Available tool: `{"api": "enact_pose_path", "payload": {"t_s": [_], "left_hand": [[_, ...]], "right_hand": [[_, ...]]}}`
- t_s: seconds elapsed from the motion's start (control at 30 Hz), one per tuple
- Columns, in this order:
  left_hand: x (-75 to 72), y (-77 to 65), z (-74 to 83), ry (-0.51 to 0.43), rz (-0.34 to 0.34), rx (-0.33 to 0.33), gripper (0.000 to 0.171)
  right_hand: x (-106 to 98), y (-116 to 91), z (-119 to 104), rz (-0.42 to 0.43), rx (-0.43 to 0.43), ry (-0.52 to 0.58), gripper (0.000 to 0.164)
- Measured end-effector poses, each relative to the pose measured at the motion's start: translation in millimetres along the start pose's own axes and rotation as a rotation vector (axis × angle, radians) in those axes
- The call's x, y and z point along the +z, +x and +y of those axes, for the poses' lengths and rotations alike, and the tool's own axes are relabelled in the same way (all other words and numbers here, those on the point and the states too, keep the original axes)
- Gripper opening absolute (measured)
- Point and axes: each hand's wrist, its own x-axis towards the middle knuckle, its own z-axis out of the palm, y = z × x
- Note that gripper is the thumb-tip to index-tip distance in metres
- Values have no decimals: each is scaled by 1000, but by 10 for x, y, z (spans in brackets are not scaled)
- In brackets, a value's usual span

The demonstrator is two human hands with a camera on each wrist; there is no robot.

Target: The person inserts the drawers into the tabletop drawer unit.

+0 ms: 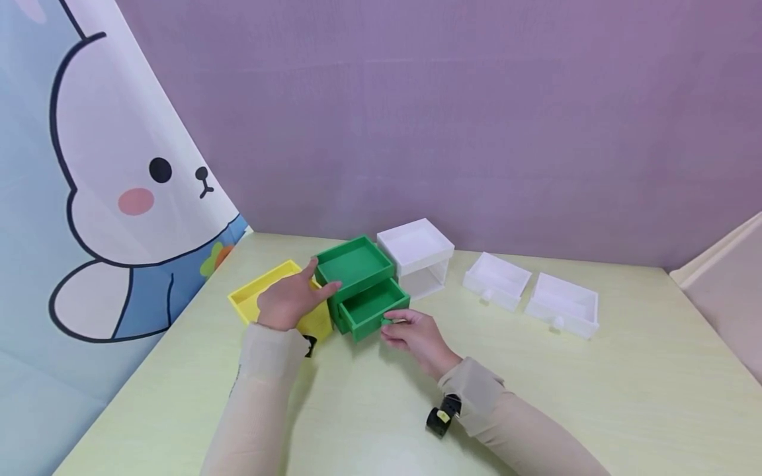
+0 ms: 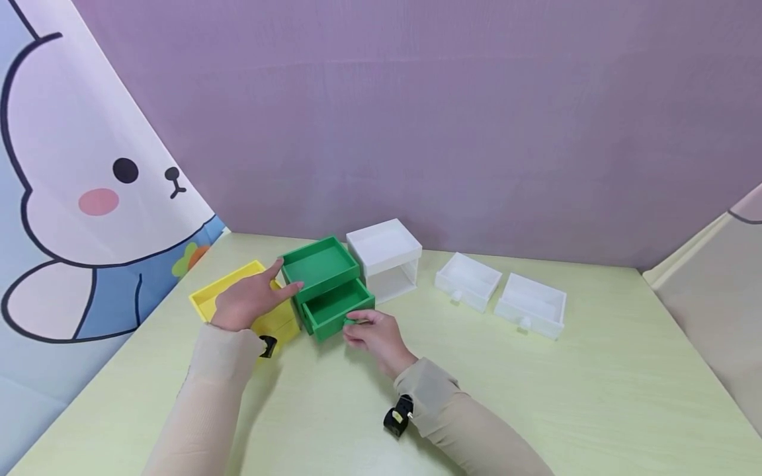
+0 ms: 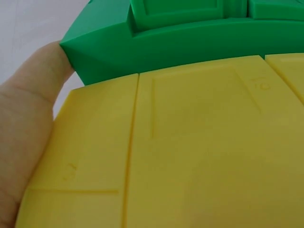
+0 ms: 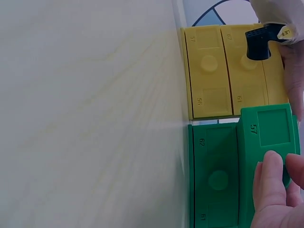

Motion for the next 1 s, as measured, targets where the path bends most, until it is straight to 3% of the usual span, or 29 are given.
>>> {"api": "enact_pose_path", "payload": {"t_s": [0.5,1.0], "left_hand": [[3,-4,10,7,-9,-28,85],[20,0,1,-11,9,-16,86]], "right_hand": [[105,133,8,-1,-20,6,27],[57,156,44,44,-8,76,29]]}}
